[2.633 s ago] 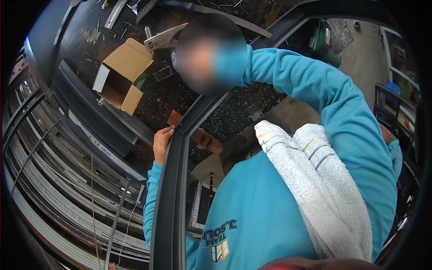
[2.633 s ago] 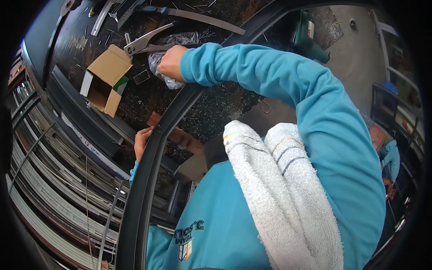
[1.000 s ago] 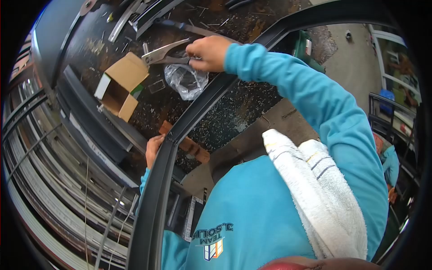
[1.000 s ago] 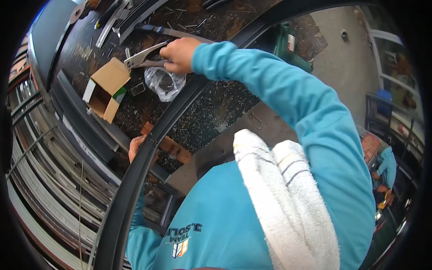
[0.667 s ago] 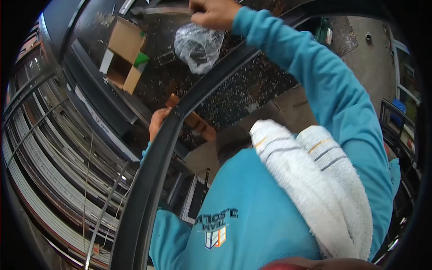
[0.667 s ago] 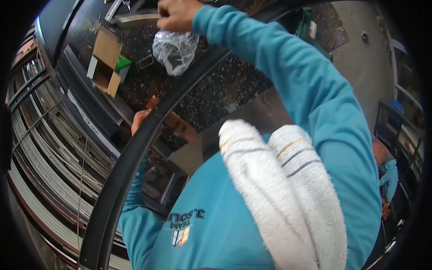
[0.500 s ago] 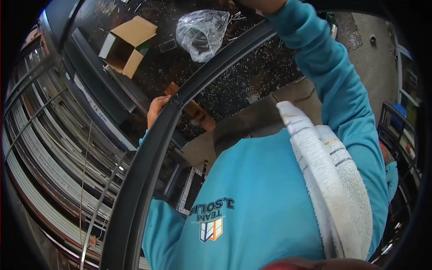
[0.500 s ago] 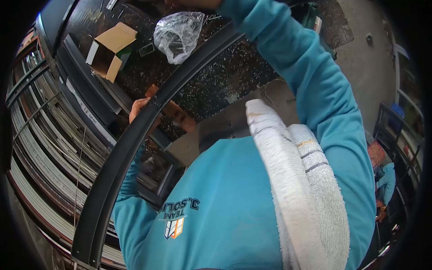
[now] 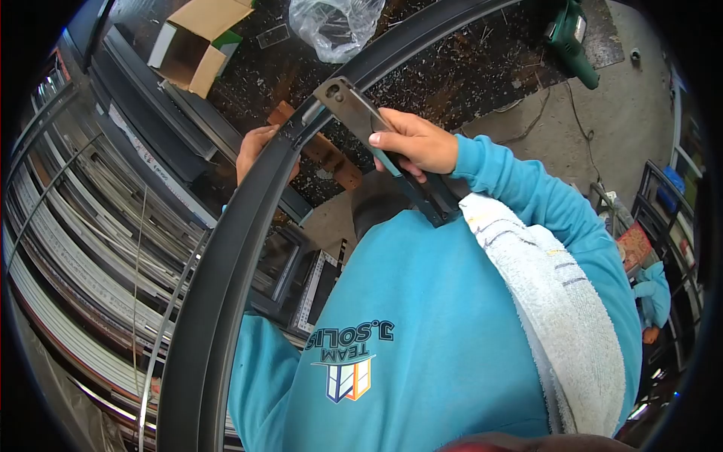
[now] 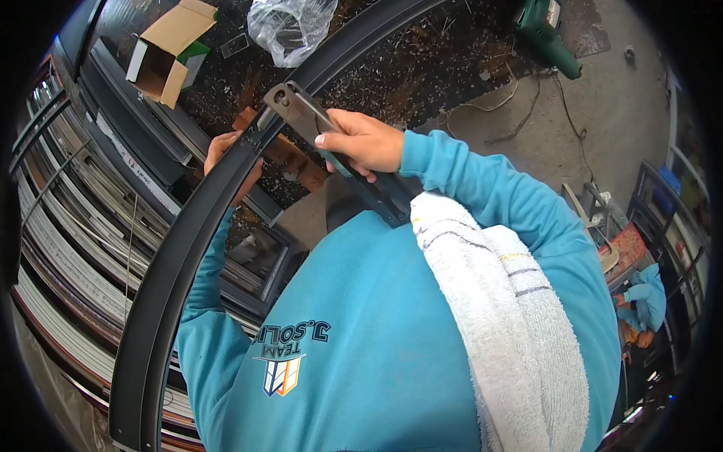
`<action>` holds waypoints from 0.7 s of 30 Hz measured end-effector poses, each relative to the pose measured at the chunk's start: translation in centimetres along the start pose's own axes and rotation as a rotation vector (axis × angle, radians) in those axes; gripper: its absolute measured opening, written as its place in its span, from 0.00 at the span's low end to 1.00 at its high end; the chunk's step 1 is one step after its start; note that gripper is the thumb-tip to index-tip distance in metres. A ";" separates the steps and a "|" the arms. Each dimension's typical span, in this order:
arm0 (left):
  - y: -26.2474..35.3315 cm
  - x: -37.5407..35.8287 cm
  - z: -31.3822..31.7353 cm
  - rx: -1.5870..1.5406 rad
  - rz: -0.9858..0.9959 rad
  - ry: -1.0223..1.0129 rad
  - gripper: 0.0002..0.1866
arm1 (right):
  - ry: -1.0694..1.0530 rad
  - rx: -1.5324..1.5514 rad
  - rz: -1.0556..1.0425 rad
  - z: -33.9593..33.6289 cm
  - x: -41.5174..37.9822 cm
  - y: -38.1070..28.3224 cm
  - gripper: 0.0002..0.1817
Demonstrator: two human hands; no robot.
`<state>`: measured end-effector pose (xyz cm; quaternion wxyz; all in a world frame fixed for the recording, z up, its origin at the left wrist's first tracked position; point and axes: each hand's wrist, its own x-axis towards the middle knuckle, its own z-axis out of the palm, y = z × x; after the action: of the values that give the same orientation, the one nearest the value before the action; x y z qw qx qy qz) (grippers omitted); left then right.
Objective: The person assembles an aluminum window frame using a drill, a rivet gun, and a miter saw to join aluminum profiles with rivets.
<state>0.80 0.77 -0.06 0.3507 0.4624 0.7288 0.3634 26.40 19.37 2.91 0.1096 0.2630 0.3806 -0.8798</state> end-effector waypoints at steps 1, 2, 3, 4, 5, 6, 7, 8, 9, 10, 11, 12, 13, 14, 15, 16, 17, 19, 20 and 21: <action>-0.7 0.3 -0.4 0.114 0.100 -0.015 0.28 | 0.005 -0.012 0.021 0.3 0.2 0.2 0.13; -1.0 0.5 -0.6 0.229 0.201 -0.030 0.28 | 0.010 -0.025 0.042 0.7 0.5 0.3 0.13; -0.8 0.5 -0.6 0.195 0.166 -0.026 0.28 | 0.017 -0.038 0.063 0.9 0.6 0.5 0.13; -0.3 0.5 -0.5 0.160 0.130 -0.022 0.28 | 0.003 -0.036 0.061 1.0 0.7 0.6 0.13; 0.1 0.4 -0.3 0.126 0.093 -0.017 0.29 | 0.003 -0.051 0.058 1.0 0.7 0.8 0.13; 0.3 0.4 -0.2 0.044 0.016 -0.010 0.28 | 0.003 -0.068 0.053 1.0 0.8 0.9 0.13; 0.5 0.4 0.0 -0.038 -0.061 -0.002 0.28 | 0.003 -0.086 0.049 1.0 0.9 0.9 0.13; 0.4 0.3 0.0 -0.042 -0.064 0.001 0.28 | 0.001 -0.094 0.054 0.9 0.9 1.0 0.13; 0.3 0.2 0.0 -0.046 -0.068 0.004 0.28 | -0.002 -0.101 0.058 0.9 1.0 0.9 0.13; 0.0 0.3 -0.1 0.026 0.003 0.002 0.28 | -0.004 -0.110 0.062 0.9 1.0 0.9 0.13; -0.1 0.3 -0.1 0.058 0.038 0.005 0.27 | -0.002 -0.120 0.063 1.0 0.9 0.8 0.13; -0.3 0.3 -0.1 0.091 0.072 0.008 0.27 | 0.000 -0.129 0.064 1.1 0.9 0.7 0.14; -0.3 0.3 0.0 0.082 0.070 0.016 0.27 | 0.002 -0.139 0.065 1.2 0.9 0.6 0.14; -0.3 0.3 0.1 0.073 0.069 0.023 0.27 | -0.005 -0.146 0.071 1.3 1.0 0.6 0.14; 0.0 0.2 0.2 -0.072 -0.050 0.025 0.26 | -0.011 -0.153 0.078 1.5 1.0 0.6 0.14; 0.5 0.3 0.2 -0.217 -0.169 0.026 0.26 | -0.018 -0.161 0.084 1.6 1.1 0.5 0.14; 0.6 0.2 0.2 -0.255 -0.199 0.022 0.26 | -0.027 -0.183 0.112 1.7 1.3 0.4 0.14; 0.6 0.2 0.2 -0.223 -0.175 0.009 0.26 | -0.047 -0.224 0.166 2.0 1.6 0.2 0.15; 0.4 0.2 0.1 -0.193 -0.148 0.004 0.26 | -0.110 -0.262 0.214 1.8 1.5 -0.8 0.16; 0.3 0.3 0.1 -0.163 -0.120 0.001 0.27 | -0.173 -0.312 0.331 1.2 1.6 -1.9 0.17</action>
<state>0.90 1.12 0.10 0.4079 0.3875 0.7235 0.4000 23.80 19.81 3.92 0.3239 0.2253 0.4526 -0.7997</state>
